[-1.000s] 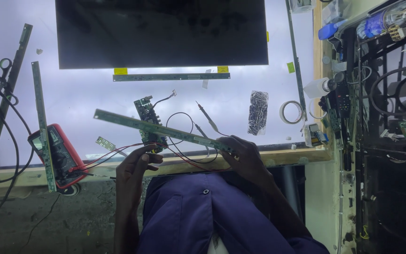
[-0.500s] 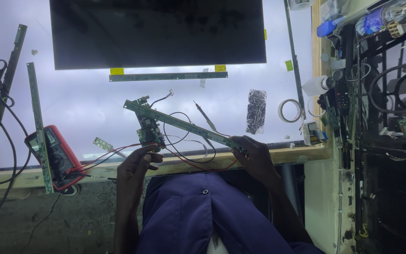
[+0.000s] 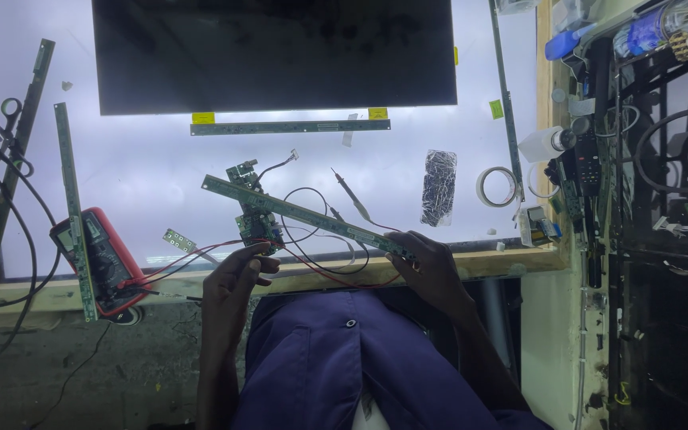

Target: The person handles a long green circuit board, connects it to a multimeter, and tests it against a TV screen. They then connect a ribbon cable to the board and the screen, causing the screen to light up.

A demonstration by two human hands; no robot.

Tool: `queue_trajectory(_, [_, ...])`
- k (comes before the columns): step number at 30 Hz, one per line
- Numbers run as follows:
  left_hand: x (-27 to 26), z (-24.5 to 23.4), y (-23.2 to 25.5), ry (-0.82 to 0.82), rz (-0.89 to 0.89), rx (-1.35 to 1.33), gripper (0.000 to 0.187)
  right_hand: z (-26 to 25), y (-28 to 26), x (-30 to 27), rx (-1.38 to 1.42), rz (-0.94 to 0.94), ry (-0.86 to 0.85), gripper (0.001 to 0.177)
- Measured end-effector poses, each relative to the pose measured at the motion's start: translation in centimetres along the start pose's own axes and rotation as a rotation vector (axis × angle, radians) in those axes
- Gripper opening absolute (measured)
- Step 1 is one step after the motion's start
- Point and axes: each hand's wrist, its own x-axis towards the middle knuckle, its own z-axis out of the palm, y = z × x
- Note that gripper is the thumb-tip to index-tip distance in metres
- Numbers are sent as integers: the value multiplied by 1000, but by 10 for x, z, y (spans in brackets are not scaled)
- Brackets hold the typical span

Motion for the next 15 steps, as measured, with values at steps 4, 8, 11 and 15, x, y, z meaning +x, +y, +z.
queue_trajectory(4, [3,-3,-9,-85,120,-39,32,2,-18,6,98,-72,42,27])
queue_trajectory(8, [2,0,-3,-83,97,-37,32,7,-29,9,160,-97,20,28])
queue_trajectory(11, [4,0,-8,-77,84,-26,31,9,-36,10,169,-113,11,28])
queue_trajectory(15, [6,0,-19,-62,88,-29,28,11,-39,10,207,-94,4,27])
